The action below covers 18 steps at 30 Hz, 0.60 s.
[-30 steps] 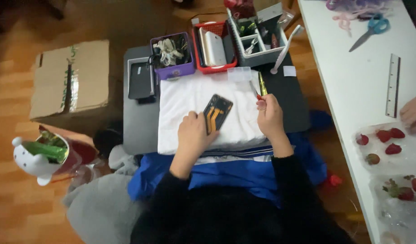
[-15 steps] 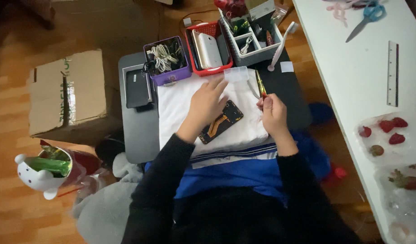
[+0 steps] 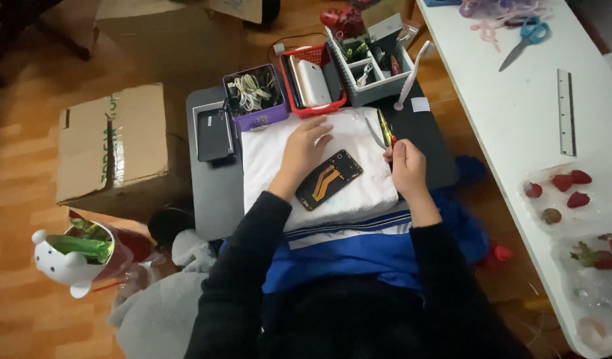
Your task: Disassembling a smartphone by removing the back cover and unscrewing internal components with a precision screwdriver.
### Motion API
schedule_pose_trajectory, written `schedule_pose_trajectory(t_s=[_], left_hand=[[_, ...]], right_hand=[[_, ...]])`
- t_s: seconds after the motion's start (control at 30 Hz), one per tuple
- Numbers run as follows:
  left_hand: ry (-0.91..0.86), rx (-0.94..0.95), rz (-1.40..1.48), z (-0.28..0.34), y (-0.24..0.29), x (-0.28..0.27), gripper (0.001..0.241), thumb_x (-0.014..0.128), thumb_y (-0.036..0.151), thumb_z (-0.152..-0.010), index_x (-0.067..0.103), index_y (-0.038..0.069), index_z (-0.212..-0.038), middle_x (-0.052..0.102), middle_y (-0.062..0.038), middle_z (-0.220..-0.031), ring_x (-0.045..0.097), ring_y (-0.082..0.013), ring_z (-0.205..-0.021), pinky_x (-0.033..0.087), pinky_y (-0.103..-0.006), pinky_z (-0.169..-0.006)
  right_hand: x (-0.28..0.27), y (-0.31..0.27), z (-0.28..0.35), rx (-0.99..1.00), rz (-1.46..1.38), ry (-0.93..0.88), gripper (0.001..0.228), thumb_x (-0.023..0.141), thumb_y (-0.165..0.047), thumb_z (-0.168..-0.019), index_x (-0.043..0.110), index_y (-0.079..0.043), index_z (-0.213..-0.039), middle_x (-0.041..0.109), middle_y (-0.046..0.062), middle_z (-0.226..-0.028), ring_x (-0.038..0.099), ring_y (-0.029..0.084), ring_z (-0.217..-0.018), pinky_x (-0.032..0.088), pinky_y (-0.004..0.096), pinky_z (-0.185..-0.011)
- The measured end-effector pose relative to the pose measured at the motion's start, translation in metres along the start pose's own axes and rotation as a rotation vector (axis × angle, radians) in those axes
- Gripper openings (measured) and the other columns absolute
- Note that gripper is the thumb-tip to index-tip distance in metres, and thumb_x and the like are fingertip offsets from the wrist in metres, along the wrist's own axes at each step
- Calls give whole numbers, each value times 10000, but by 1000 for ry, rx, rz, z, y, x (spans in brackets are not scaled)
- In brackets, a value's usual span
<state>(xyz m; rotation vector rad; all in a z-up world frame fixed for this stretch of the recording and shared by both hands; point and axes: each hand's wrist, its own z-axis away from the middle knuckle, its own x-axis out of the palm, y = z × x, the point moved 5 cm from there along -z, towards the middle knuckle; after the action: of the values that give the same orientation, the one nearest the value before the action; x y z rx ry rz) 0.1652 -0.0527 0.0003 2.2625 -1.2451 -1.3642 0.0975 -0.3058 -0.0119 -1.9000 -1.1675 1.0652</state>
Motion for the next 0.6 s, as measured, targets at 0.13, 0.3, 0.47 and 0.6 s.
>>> schedule_pose_trajectory(t_s=[0.13, 0.3, 0.47, 0.6], left_hand=[[-4, -135, -37, 19, -17, -21, 178, 778, 161, -908, 796, 151, -1085, 732, -111, -1220, 717, -345, -1069, 590, -437, -904], [-23, -262, -105, 32, -33, -31, 138, 777, 136, -918, 800, 119, -1053, 739, -94, -1182, 708, -302, -1105, 563, -387, -944], [-14, -179, -205, 32, -24, -32, 69, 781, 146, -913, 802, 136, -977, 765, -58, -1005, 723, -251, -1025, 578, -357, -875], [-48, -32, -391, 29, -17, -30, 59, 749, 142, -935, 794, 151, -897, 774, -45, -900, 734, -224, -990, 585, -324, -828]], right_hand=[[1, 5, -1, -3, 9, 2, 470, 411, -275, -1199, 600, -40, -838, 707, 142, -785, 723, 281, -739, 562, 400, -729], [-1, 7, 0, -27, -18, -1, 503, 423, -321, -1210, 611, -48, -831, 681, 129, -756, 696, 264, -724, 542, 394, -726], [-1, 5, 0, 6, -97, 37, 507, 408, -305, -1208, 621, -57, -822, 687, 105, -751, 688, 210, -710, 549, 328, -730], [2, 10, 0, 44, -196, 56, 486, 400, -277, -1200, 601, -51, -819, 692, 116, -779, 678, 191, -727, 542, 306, -727]])
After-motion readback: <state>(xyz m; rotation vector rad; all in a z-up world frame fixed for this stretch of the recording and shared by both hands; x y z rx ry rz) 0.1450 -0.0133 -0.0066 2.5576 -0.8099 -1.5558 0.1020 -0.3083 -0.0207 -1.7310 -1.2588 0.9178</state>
